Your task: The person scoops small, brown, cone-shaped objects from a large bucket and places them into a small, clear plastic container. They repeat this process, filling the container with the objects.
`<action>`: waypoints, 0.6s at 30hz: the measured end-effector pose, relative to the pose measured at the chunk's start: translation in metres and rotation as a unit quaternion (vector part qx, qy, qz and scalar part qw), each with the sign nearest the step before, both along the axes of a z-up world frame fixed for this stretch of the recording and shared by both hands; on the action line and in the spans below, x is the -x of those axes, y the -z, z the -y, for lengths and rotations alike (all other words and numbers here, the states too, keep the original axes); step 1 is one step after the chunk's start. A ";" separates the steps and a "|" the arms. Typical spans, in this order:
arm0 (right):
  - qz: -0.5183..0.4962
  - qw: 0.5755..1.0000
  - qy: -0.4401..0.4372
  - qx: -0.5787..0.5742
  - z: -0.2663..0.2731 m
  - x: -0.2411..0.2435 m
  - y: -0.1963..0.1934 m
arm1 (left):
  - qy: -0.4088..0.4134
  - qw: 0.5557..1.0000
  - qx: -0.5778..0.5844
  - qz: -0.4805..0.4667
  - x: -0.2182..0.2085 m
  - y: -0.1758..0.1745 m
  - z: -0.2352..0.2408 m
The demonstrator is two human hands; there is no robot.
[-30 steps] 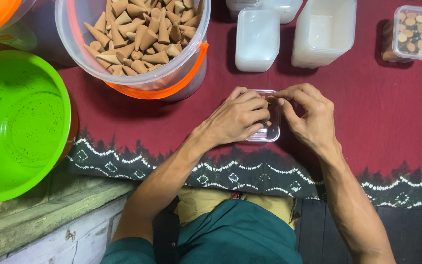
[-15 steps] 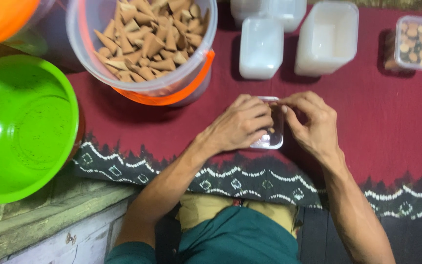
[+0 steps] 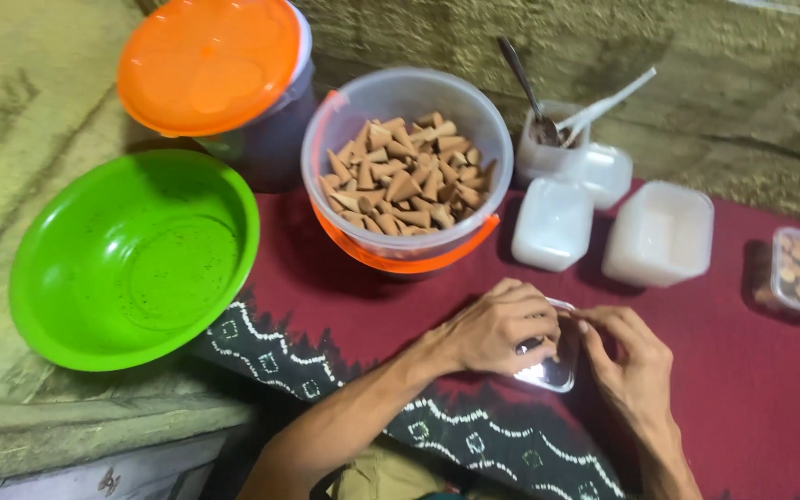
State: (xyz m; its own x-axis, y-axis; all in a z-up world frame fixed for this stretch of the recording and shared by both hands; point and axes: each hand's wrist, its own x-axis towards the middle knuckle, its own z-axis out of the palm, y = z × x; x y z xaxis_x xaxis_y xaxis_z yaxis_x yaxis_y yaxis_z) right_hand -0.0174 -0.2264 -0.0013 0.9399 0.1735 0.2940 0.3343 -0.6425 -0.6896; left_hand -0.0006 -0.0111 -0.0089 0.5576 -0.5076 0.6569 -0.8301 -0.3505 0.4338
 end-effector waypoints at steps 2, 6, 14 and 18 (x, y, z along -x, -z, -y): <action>-0.001 1.000 0.003 -0.008 -0.005 0.001 -0.003 | -0.006 1.000 0.005 0.001 -0.001 0.004 -0.001; 0.029 1.000 0.002 0.001 -0.001 0.001 0.006 | -0.006 1.000 0.021 -0.010 -0.001 0.007 -0.002; 0.046 0.999 -0.005 -0.018 -0.001 -0.002 -0.002 | -0.012 0.989 0.106 0.102 0.018 -0.081 -0.038; 0.103 0.993 -0.054 -0.003 -0.006 -0.003 -0.030 | -0.070 0.989 0.103 0.082 0.025 -0.140 -0.101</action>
State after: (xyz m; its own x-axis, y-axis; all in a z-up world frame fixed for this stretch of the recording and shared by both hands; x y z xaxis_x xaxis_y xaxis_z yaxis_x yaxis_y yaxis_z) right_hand -0.0140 -0.2206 0.0291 0.8358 0.2673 0.4795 0.5353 -0.5908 -0.6037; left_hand -0.0260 0.0903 0.1315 0.4900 -0.2794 0.8258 -0.8450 -0.3851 0.3711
